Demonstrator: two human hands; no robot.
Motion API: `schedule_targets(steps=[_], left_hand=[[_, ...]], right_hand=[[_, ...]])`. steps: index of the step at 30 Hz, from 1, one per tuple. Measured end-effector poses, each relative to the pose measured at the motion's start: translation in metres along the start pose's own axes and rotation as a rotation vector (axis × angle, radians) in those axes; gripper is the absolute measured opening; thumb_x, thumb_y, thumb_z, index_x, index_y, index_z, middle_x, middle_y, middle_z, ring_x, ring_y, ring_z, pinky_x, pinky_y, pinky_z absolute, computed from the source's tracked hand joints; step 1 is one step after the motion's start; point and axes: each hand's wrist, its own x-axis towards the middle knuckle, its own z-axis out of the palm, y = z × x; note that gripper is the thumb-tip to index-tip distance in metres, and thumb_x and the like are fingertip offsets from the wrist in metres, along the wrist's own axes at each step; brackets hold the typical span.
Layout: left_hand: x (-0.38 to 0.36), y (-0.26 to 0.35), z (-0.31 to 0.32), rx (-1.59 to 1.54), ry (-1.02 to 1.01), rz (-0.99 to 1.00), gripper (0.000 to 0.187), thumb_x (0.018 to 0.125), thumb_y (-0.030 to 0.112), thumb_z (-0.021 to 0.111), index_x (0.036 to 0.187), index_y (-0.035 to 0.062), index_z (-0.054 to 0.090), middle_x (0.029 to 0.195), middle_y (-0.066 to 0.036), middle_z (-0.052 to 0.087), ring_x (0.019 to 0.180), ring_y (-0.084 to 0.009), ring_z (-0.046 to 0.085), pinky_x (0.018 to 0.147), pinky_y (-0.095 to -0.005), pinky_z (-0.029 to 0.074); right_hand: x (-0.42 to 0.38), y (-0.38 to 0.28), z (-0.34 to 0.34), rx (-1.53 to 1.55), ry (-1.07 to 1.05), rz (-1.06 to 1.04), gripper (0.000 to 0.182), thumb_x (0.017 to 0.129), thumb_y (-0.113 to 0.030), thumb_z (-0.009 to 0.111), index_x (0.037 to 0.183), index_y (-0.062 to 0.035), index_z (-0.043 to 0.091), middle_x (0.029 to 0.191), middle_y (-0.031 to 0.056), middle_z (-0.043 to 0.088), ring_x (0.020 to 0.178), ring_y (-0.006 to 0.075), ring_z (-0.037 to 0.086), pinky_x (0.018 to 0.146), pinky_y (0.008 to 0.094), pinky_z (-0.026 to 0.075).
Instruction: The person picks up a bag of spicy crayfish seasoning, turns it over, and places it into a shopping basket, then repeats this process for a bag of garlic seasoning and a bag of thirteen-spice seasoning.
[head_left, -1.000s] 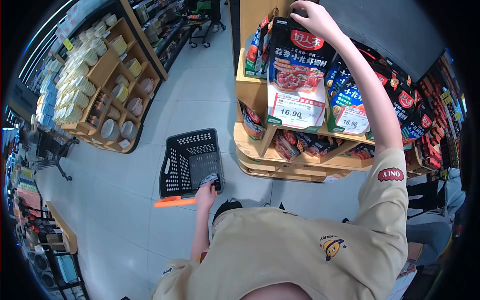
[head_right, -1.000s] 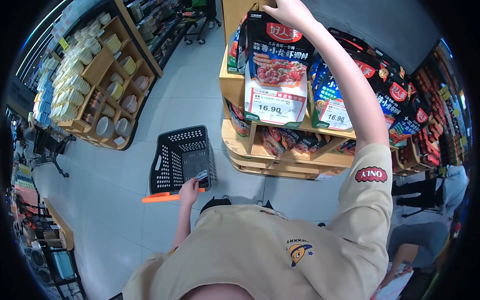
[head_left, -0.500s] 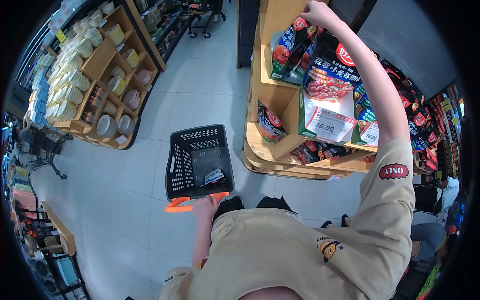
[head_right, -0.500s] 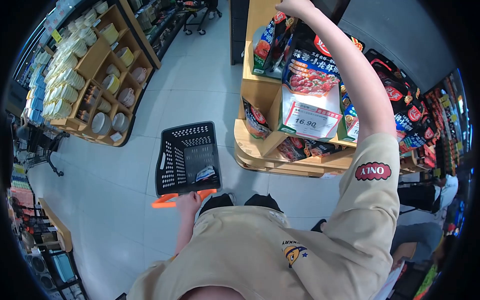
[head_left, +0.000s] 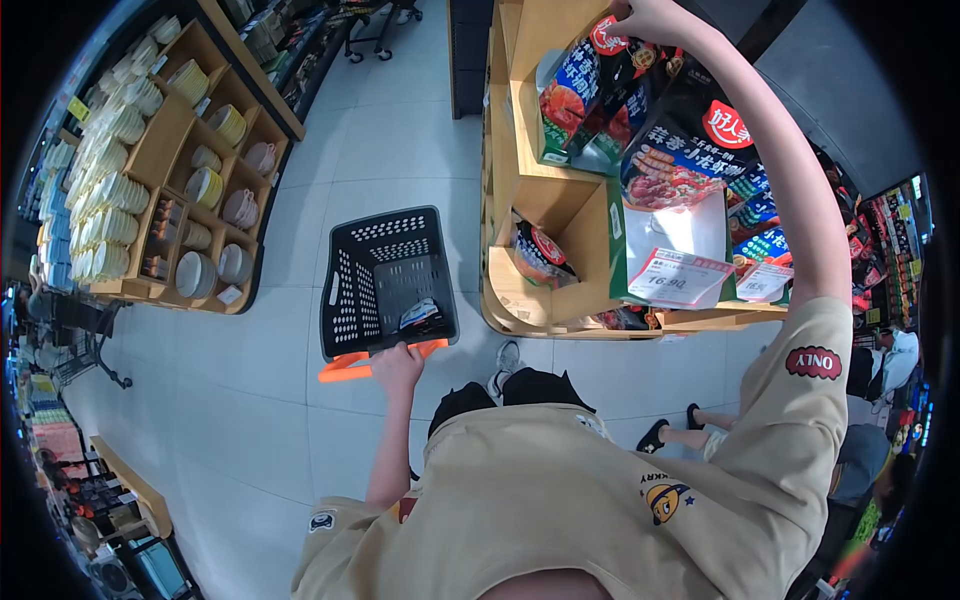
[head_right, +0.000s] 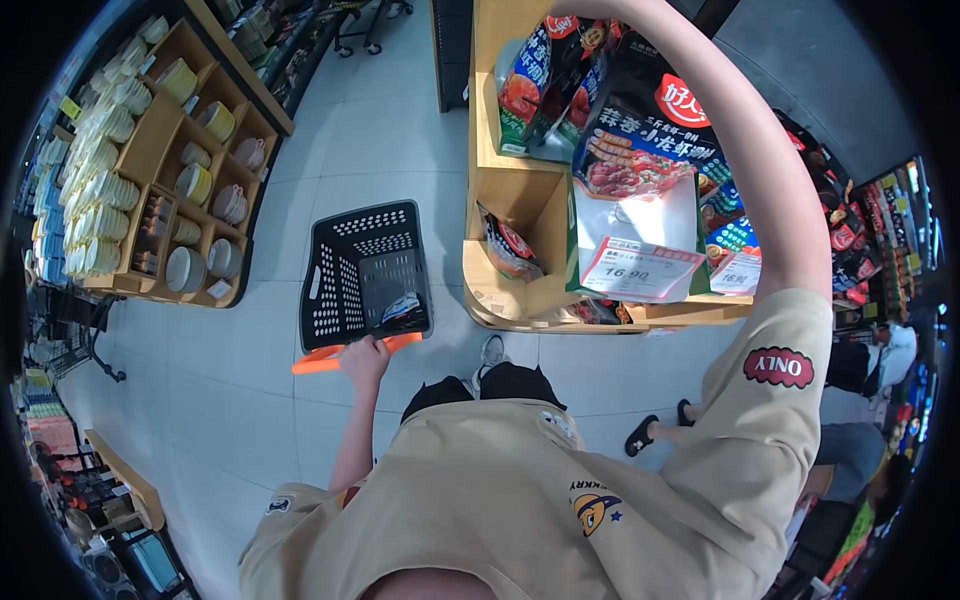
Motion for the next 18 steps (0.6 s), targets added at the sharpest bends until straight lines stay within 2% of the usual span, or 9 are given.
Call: schedule_targets(steps=[3,5,10,13,15,16,18], left_hand=[[0.029,-0.001,0.005,0.013,0.008,0.027,0.02,0.063,0.021,0.05,0.05,0.0068,0.055,0.047,-0.013,0.052,0.045,-0.0269,0.054,0.047,-0.0382,0.042],[0.044,-0.002,0.007,0.022,0.018,0.026,0.02,0.063,0.021,0.05,0.05,0.0067,0.055,0.047,-0.013,0.052,0.045,-0.0269,0.054,0.048,-0.038,0.042],[0.073,0.0,0.009,0.025,-0.042,0.048,0.021,0.065,0.023,0.05,0.053,0.0064,0.058,0.049,-0.013,0.053,0.047,-0.027,0.055,0.049,-0.038,0.043],[0.085,0.001,0.007,-0.022,-0.106,0.056,0.021,0.066,0.023,0.05,0.057,0.0061,0.059,0.052,-0.014,0.055,0.05,-0.0276,0.056,0.05,-0.0386,0.044],[0.089,0.0,0.002,-0.017,-0.275,0.031,0.023,0.068,0.025,0.049,0.061,0.0058,0.06,0.056,-0.014,0.057,0.054,-0.0288,0.057,0.054,-0.0402,0.045],[0.093,-0.003,0.001,-0.017,-0.282,0.058,0.023,0.068,0.025,0.049,0.061,0.0058,0.06,0.056,-0.014,0.057,0.054,-0.0288,0.057,0.054,-0.0402,0.045],[0.096,-0.009,0.0,-0.129,-0.43,0.078,0.024,0.071,0.027,0.05,0.066,0.006,0.06,0.059,-0.014,0.058,0.058,-0.0303,0.058,0.056,-0.0414,0.045]], right_hand=[[0.012,0.003,-0.004,-0.03,-0.073,0.005,0.031,0.063,-0.027,0.062,0.077,0.001,0.061,0.072,0.0195,0.06,0.067,0.0295,0.06,0.06,0.035,0.047],[0.02,0.009,-0.001,-0.18,0.1,-0.021,0.032,0.062,-0.027,0.063,0.078,0.0003,0.062,0.072,0.0202,0.059,0.067,0.0308,0.059,0.06,0.0362,0.047],[0.026,0.006,0.005,-0.092,-0.064,0.061,0.032,0.06,-0.027,0.066,0.074,0.0007,0.061,0.07,0.0216,0.058,0.069,0.033,0.059,0.062,0.0381,0.047],[0.036,0.005,0.01,-0.111,0.049,0.071,0.034,0.06,-0.027,0.066,0.076,0.0021,0.06,0.074,0.0215,0.059,0.072,0.033,0.059,0.063,0.0376,0.047],[0.037,0.001,0.01,-0.101,0.043,0.157,0.038,0.06,-0.026,0.067,0.081,0.0039,0.059,0.078,0.0229,0.058,0.074,0.0337,0.058,0.064,0.0374,0.047],[0.041,0.002,0.012,-0.106,0.037,0.184,0.038,0.06,-0.026,0.067,0.081,0.0039,0.059,0.078,0.0229,0.058,0.074,0.0337,0.058,0.064,0.0374,0.047],[0.048,0.009,0.021,-0.106,0.061,0.193,0.034,0.065,-0.022,0.066,0.084,0.0041,0.057,0.079,0.0193,0.06,0.073,0.0284,0.06,0.065,0.0348,0.047]])
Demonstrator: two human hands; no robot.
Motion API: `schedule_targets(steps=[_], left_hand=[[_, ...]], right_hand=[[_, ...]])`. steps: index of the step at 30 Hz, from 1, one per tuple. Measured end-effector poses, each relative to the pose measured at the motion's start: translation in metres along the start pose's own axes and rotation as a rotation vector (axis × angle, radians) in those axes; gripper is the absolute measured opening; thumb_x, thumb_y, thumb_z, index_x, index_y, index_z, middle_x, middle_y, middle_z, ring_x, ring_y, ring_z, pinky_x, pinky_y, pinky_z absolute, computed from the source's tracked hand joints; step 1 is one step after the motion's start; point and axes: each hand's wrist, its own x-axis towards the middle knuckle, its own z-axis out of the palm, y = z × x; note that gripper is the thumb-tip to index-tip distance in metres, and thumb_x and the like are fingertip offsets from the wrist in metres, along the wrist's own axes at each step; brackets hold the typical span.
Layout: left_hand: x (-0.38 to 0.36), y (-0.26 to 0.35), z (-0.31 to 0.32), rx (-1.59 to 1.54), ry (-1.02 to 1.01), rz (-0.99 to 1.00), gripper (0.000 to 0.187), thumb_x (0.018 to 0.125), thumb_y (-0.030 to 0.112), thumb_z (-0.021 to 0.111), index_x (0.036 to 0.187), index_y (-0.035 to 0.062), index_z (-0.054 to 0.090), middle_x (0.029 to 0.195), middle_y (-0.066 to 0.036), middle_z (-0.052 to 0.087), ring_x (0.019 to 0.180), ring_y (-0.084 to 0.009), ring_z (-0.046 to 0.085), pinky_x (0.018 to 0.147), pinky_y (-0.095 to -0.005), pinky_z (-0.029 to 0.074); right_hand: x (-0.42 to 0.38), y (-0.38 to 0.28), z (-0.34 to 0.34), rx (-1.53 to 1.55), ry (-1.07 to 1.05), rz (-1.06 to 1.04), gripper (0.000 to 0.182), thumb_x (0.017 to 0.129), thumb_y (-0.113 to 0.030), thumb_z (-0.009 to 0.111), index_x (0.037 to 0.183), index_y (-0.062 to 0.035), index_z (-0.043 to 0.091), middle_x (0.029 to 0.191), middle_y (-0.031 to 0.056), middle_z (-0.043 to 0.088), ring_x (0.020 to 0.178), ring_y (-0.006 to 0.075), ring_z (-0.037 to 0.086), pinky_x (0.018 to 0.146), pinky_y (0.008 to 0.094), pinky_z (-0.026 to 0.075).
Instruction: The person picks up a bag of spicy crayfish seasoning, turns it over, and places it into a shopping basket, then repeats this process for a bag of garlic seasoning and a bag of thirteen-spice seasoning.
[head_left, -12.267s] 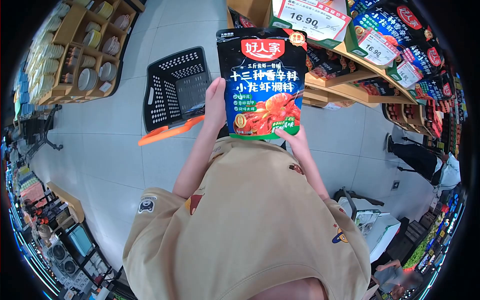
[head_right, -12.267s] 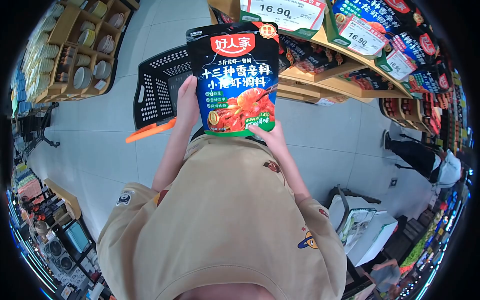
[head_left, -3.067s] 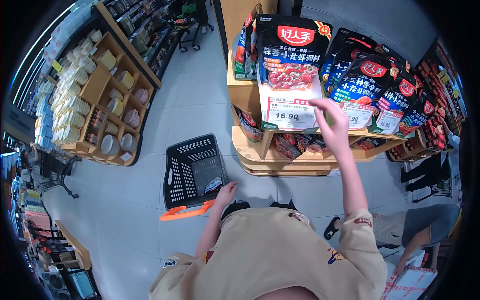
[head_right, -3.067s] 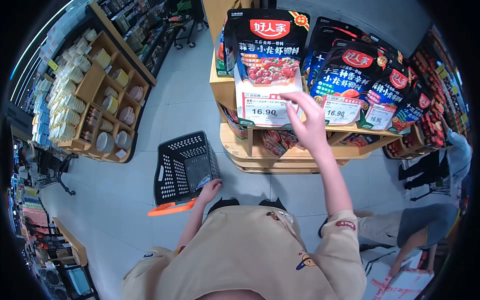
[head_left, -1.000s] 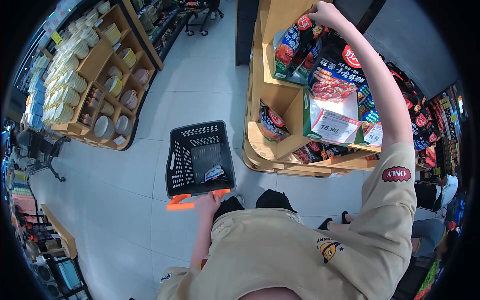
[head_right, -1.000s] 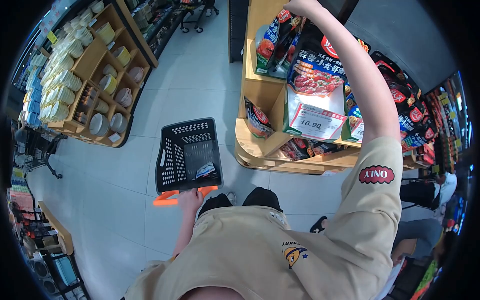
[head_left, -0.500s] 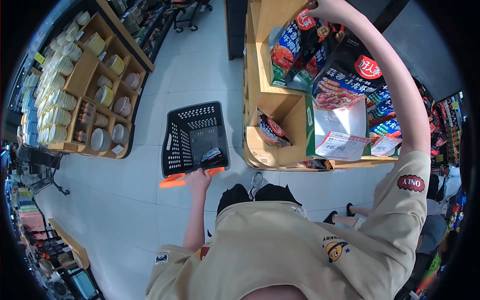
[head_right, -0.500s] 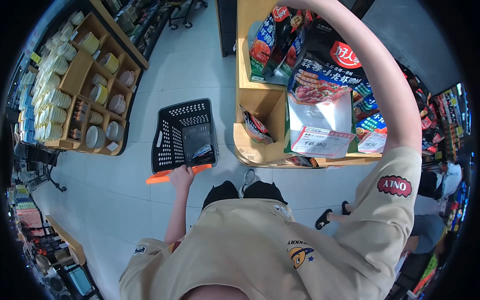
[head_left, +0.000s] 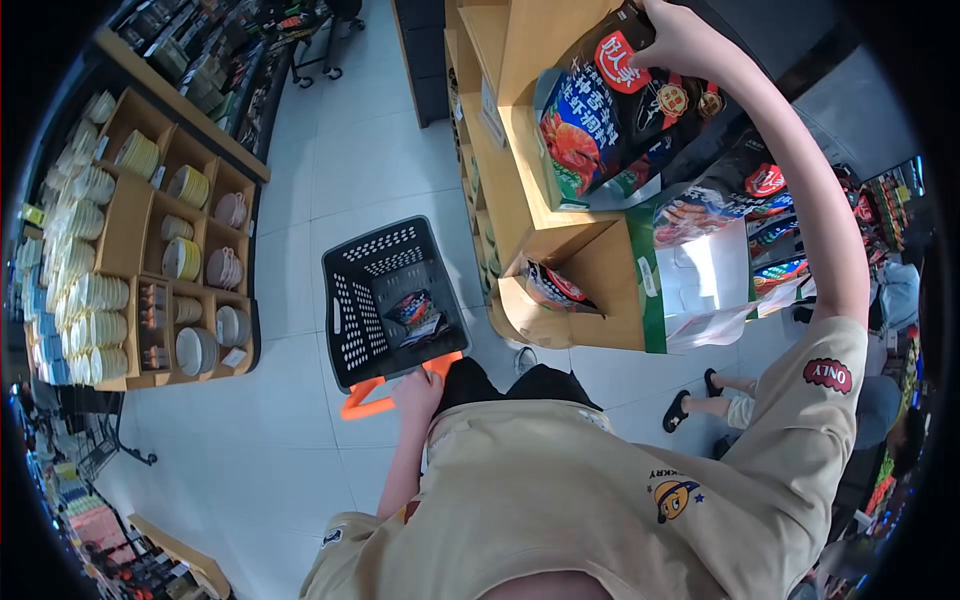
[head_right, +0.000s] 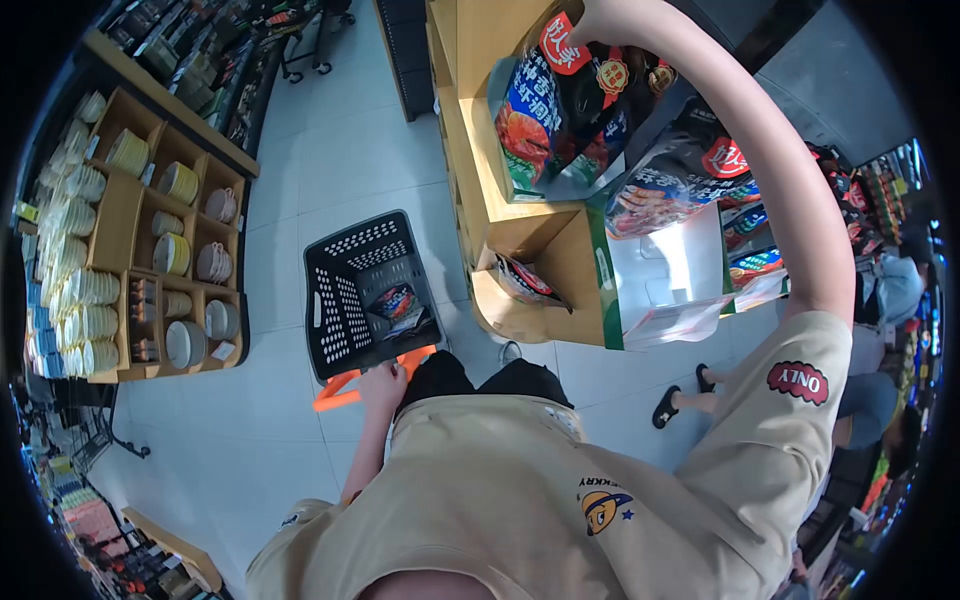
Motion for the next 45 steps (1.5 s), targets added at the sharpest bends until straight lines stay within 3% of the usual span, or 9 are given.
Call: schedule_targets(steps=[8,14,17,19,25,32,34,39,45], left_hand=[[0.046,-0.041,-0.026,-0.286,-0.183,0.306,0.02,0.075,0.026,0.051,0.077,0.0076,0.058,0.063,-0.012,0.058,0.063,-0.029,0.058,0.056,-0.0391,0.045],[0.077,-0.04,-0.048,-0.301,-0.17,0.378,0.017,0.076,0.021,0.051,0.08,0.0052,0.057,0.075,-0.014,0.06,0.069,-0.0296,0.058,0.061,-0.0388,0.046],[0.082,-0.028,-0.057,-0.323,-0.159,0.39,0.017,0.077,0.02,0.05,0.081,0.0049,0.057,0.074,-0.014,0.06,0.067,-0.0295,0.058,0.06,-0.0384,0.046],[0.085,-0.015,-0.068,-0.32,-0.18,0.387,0.016,0.077,0.019,0.05,0.081,0.005,0.057,0.072,-0.014,0.059,0.067,-0.0289,0.058,0.06,-0.0378,0.046],[0.092,0.032,-0.099,-0.541,-0.135,0.473,0.017,0.077,0.015,0.054,0.09,0.0029,0.054,0.073,-0.011,0.059,0.068,-0.0236,0.058,0.063,-0.0327,0.046],[0.107,0.111,-0.147,-1.457,-0.271,0.655,0.05,0.081,0.017,0.053,0.123,0.0027,0.03,0.116,-0.011,0.043,0.108,-0.0197,0.043,0.088,-0.0325,0.036],[0.114,0.128,-0.161,-1.726,-0.008,0.807,0.059,0.084,0.039,0.046,0.124,0.0013,0.026,0.121,-0.011,0.04,0.109,-0.0179,0.043,0.092,-0.0286,0.032],[0.096,0.113,-0.189,-1.416,-0.725,0.964,0.067,0.072,0.047,0.06,0.112,-0.0034,0.043,0.107,-0.007,0.052,0.099,-0.0127,0.047,0.087,-0.0274,0.036],[0.017,0.113,-0.172,-1.617,-0.57,0.701,0.026,0.086,0.018,0.048,0.104,-0.0014,0.048,0.096,-0.004,0.056,0.087,-0.0095,0.051,0.077,-0.025,0.041]], right_hand=[[0.024,0.007,0.019,0.188,-0.383,0.237,0.039,0.063,-0.021,0.071,0.085,0.0049,0.053,0.069,0.0079,0.057,0.055,0.0123,0.054,0.043,0.0239,0.042],[0.014,0.024,0.046,0.357,0.021,0.226,0.023,0.071,-0.018,0.064,0.082,0.0006,0.056,0.071,0.0028,0.058,0.061,0.0062,0.056,0.05,0.0189,0.045],[0.017,-0.001,-0.002,0.376,-0.353,0.278,0.03,0.072,-0.022,0.063,0.089,0.0005,0.054,0.083,0.0062,0.06,0.072,0.0062,0.058,0.061,0.0173,0.045],[0.003,-0.037,-0.048,0.642,-0.132,0.369,0.029,0.07,-0.017,0.063,0.09,0.0033,0.054,0.077,0.0131,0.061,0.071,0.0185,0.059,0.062,0.0296,0.047],[-0.028,-0.044,-0.118,1.008,-0.01,0.268,0.022,0.077,-0.012,0.057,0.096,0.0,0.054,0.081,0.0026,0.059,0.068,0.0074,0.055,0.062,0.0174,0.043],[-0.068,-0.023,-0.1,1.371,-0.259,-0.043,0.024,0.075,-0.011,0.059,0.095,0.001,0.054,0.082,0.0058,0.06,0.071,0.0086,0.057,0.066,0.0193,0.046],[-0.084,-0.032,-0.088,1.558,-0.422,-0.017,0.032,0.074,-0.012,0.06,0.102,0.0019,0.051,0.089,0.0093,0.06,0.078,0.0108,0.058,0.071,0.0194,0.046],[-0.11,-0.033,-0.041,1.611,-0.655,-0.168,0.037,0.078,-0.018,0.056,0.106,0.0051,0.047,0.097,0.01,0.058,0.083,0.0094,0.059,0.075,0.022,0.047],[-0.152,-0.036,-0.008,2.216,-0.673,0.561,0.025,0.082,-0.015,0.054,0.098,0.0033,0.053,0.091,0.0132,0.06,0.079,0.0183,0.06,0.074,0.028,0.05]])
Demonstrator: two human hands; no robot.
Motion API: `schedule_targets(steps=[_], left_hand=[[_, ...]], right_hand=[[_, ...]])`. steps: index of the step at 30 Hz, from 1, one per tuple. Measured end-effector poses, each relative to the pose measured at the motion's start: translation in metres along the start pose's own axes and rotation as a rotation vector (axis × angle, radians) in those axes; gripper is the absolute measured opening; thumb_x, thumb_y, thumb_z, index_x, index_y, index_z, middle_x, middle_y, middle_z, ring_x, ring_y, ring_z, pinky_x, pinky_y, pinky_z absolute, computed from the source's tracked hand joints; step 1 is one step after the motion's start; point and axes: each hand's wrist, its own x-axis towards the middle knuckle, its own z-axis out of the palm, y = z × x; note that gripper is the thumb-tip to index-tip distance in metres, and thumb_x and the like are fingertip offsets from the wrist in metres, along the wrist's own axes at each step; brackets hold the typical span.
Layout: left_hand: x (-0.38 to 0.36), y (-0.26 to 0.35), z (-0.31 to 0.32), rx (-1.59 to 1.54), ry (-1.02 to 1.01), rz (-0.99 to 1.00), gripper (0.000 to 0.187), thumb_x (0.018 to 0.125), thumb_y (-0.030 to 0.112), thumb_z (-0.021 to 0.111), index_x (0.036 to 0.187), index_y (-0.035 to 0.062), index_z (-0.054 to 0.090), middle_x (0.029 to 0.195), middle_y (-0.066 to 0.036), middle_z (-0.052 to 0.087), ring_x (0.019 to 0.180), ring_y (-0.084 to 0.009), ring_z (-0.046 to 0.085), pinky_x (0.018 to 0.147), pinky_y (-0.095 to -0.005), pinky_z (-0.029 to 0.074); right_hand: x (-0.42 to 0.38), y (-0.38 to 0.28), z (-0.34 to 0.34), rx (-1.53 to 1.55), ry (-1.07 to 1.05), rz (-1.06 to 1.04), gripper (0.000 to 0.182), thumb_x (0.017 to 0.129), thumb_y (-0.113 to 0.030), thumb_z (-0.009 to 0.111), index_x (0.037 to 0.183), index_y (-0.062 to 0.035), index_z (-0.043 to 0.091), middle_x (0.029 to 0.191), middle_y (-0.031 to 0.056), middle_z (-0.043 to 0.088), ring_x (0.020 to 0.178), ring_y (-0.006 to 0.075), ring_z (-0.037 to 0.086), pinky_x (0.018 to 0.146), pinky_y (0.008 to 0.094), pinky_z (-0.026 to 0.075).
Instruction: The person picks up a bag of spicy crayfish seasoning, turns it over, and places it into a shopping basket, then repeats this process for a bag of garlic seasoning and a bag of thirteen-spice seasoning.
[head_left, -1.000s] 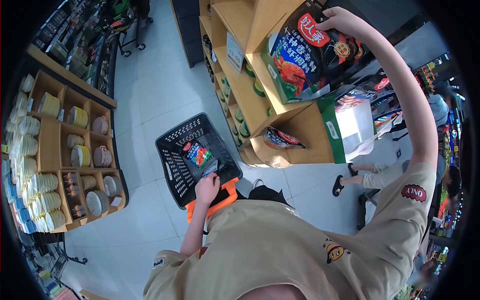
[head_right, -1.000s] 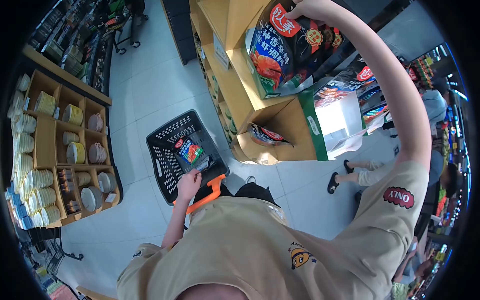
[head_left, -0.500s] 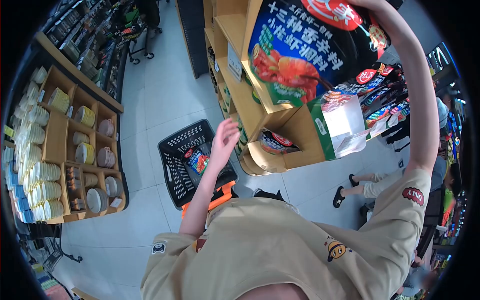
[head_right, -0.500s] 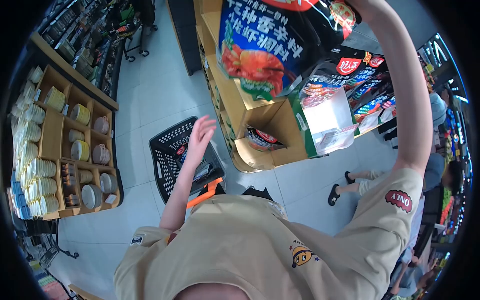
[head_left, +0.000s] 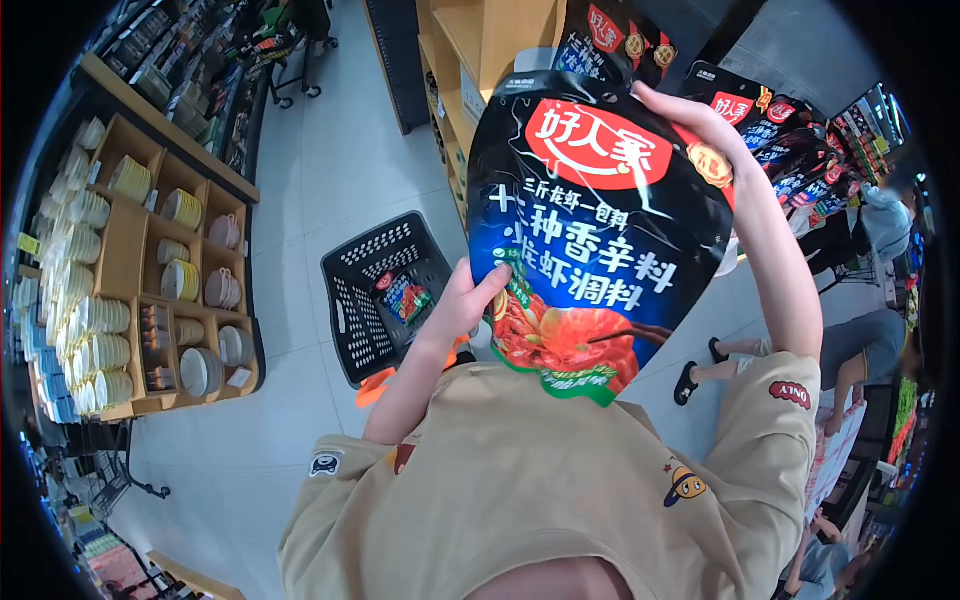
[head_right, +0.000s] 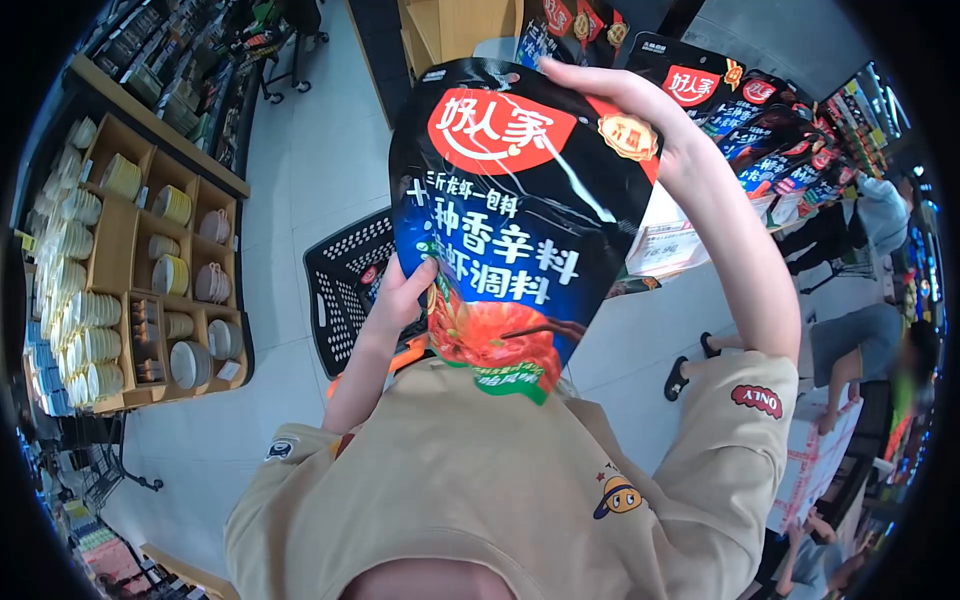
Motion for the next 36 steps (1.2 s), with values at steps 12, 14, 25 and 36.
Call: schedule_targets(steps=[12,14,25,36], left_hand=[[-0.025,-0.022,-0.025,0.102,0.471,-0.04,0.024,0.088,0.02,0.043,0.099,-0.001,0.05,0.09,-0.003,0.056,0.077,-0.0061,0.052,0.07,-0.0228,0.043],[-0.027,-0.021,-0.025,0.129,0.458,-0.08,0.026,0.089,0.021,0.042,0.1,-0.0009,0.05,0.089,-0.003,0.056,0.077,-0.0052,0.051,0.07,-0.0223,0.042],[-0.027,-0.036,-0.02,-0.449,0.458,-0.35,0.046,0.09,0.037,0.033,0.118,0.0019,0.037,0.114,-0.01,0.049,0.102,-0.0177,0.051,0.085,-0.0318,0.043],[-0.025,-0.05,-0.016,-0.434,0.429,-0.343,0.046,0.09,0.036,0.033,0.118,0.0009,0.036,0.115,-0.012,0.048,0.102,-0.0189,0.051,0.085,-0.033,0.043]], right_hand=[[0.01,0.2,-0.036,-0.535,0.03,-0.296,0.064,0.073,-0.019,0.062,0.123,-0.0008,0.028,0.117,0.0082,0.043,0.107,0.0165,0.043,0.091,0.0327,0.035],[0.012,0.207,-0.035,-0.576,0.082,-0.316,0.066,0.068,-0.011,0.065,0.123,-0.0001,0.03,0.117,0.0083,0.044,0.106,0.0173,0.045,0.09,0.0324,0.036],[0.013,0.228,-0.057,-0.416,0.196,-0.269,0.054,0.065,-0.004,0.068,0.113,0.0002,0.042,0.105,0.008,0.054,0.094,0.0143,0.053,0.081,0.0282,0.043],[0.017,0.243,-0.073,-0.374,0.235,-0.295,0.043,0.068,-0.001,0.065,0.106,0.0005,0.046,0.094,0.0086,0.057,0.075,0.0152,0.06,0.05,0.0279,0.054]])
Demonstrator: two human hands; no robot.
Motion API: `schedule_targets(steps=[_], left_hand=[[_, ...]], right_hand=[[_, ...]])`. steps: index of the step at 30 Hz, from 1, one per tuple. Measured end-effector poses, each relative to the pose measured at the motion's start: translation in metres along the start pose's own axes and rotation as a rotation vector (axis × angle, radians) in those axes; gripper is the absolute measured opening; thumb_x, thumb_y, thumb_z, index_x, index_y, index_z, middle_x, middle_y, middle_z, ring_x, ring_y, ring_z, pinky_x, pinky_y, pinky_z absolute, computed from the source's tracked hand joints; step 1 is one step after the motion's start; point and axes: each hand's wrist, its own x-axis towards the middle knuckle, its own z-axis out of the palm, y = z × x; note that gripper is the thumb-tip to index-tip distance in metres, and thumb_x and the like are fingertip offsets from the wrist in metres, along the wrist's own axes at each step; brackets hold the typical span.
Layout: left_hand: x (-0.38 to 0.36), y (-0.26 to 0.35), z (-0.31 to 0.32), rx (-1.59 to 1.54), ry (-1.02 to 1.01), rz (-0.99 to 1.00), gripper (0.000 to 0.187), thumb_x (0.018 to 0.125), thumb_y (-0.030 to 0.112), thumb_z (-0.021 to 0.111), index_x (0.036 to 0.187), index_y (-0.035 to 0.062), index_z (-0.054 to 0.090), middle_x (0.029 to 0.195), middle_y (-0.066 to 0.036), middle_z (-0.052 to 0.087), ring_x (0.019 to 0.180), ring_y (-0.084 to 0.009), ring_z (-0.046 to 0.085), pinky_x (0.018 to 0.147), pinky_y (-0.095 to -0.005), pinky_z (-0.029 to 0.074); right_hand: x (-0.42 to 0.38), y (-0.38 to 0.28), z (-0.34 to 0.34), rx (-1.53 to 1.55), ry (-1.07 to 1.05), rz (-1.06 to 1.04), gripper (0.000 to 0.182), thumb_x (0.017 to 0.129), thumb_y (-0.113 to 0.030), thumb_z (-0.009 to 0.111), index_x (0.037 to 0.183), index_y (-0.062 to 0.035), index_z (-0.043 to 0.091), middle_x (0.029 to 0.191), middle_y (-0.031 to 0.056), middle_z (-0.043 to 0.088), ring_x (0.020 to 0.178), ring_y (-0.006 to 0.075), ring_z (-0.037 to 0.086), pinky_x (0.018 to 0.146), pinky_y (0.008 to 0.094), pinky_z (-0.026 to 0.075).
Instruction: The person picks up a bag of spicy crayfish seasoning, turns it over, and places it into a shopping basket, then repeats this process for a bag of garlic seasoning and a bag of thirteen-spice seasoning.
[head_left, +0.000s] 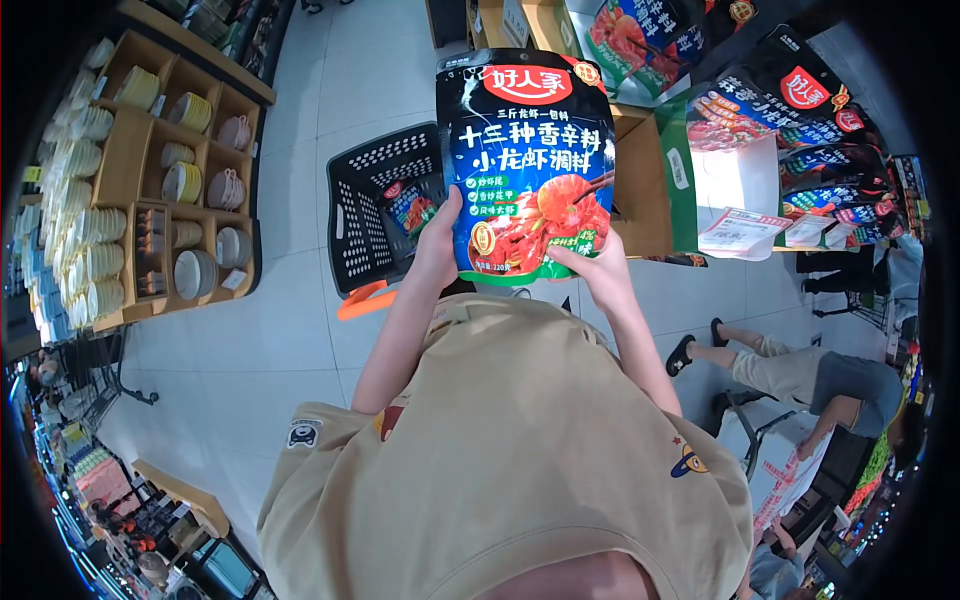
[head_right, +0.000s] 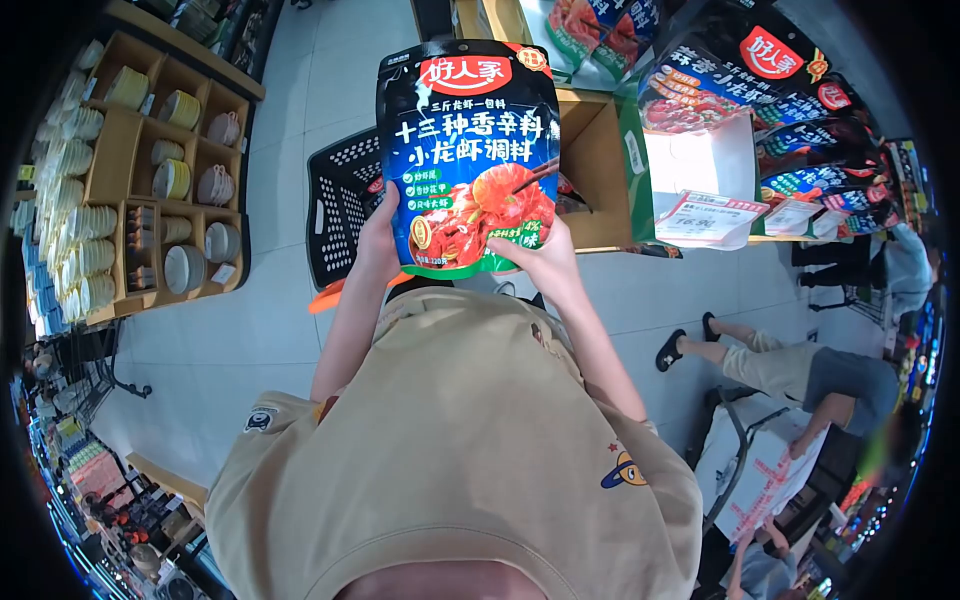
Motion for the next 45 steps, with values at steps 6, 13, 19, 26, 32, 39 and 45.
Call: schedule_targets(steps=[6,13,19,26,32,39,45], left_hand=[[0.003,-0.005,-0.003,0.002,0.007,0.019,0.045,0.09,0.036,0.033,0.119,0.0011,0.036,0.115,-0.012,0.048,0.102,-0.0187,0.051,0.085,-0.0323,0.043],[0.005,-0.007,0.0,0.019,0.048,0.026,0.045,0.09,0.036,0.033,0.118,0.0015,0.037,0.115,-0.011,0.049,0.102,-0.0187,0.051,0.085,-0.0319,0.043],[0.009,-0.011,0.0,0.046,0.069,-0.004,0.046,0.089,0.037,0.034,0.119,0.0021,0.036,0.114,-0.01,0.049,0.102,-0.0181,0.05,0.086,-0.031,0.042],[0.022,-0.017,0.006,0.497,0.106,0.466,0.049,0.087,0.018,0.045,0.127,0.0046,0.021,0.112,-0.009,0.043,0.1,-0.0104,0.043,0.086,-0.0247,0.035],[0.026,-0.014,0.01,0.452,0.14,0.42,0.029,0.083,0.014,0.052,0.106,0.0012,0.041,0.095,-0.006,0.052,0.084,-0.0074,0.05,0.073,-0.0208,0.042],[0.041,-0.014,0.004,0.393,0.298,0.4,0.015,0.082,0.016,0.054,0.086,0.0016,0.053,0.074,0.001,0.056,0.063,-0.0014,0.048,0.053,-0.0164,0.039],[0.046,-0.017,-0.003,0.393,0.279,0.406,0.015,0.083,0.017,0.053,0.084,0.0019,0.052,0.072,0.001,0.056,0.06,-0.0015,0.049,0.052,-0.0168,0.04]], right_hand=[[-0.001,-0.005,0.001,0.038,0.009,0.11,0.042,0.068,0.0,0.065,0.105,0.0008,0.047,0.095,0.0079,0.058,0.077,0.0139,0.059,0.05,0.0264,0.054],[0.0,-0.002,-0.001,0.037,0.004,0.102,0.039,0.069,0.0,0.065,0.104,0.0005,0.048,0.092,0.0082,0.059,0.073,0.0145,0.06,0.049,0.0264,0.054],[0.002,0.001,-0.004,0.041,0.014,0.113,0.038,0.069,0.0,0.064,0.103,0.0008,0.048,0.09,0.0081,0.059,0.071,0.0148,0.06,0.048,0.0261,0.053],[0.004,0.007,-0.009,0.075,0.079,0.083,0.036,0.069,-0.003,0.064,0.101,0.0004,0.048,0.087,0.0083,0.06,0.066,0.0142,0.06,0.045,0.0253,0.051],[0.005,0.006,-0.011,0.072,0.073,0.101,0.034,0.069,-0.002,0.063,0.1,0.0007,0.049,0.086,0.008,0.06,0.065,0.0137,0.06,0.045,0.0247,0.051],[0.008,0.006,-0.009,0.054,0.101,0.119,0.033,0.069,-0.001,0.063,0.099,0.0014,0.051,0.085,0.0084,0.06,0.064,0.0139,0.06,0.044,0.0242,0.052],[0.009,0.007,-0.009,0.042,0.105,0.145,0.033,0.07,-0.001,0.063,0.099,0.0018,0.05,0.086,0.0087,0.06,0.065,0.0142,0.06,0.044,0.0247,0.052]])
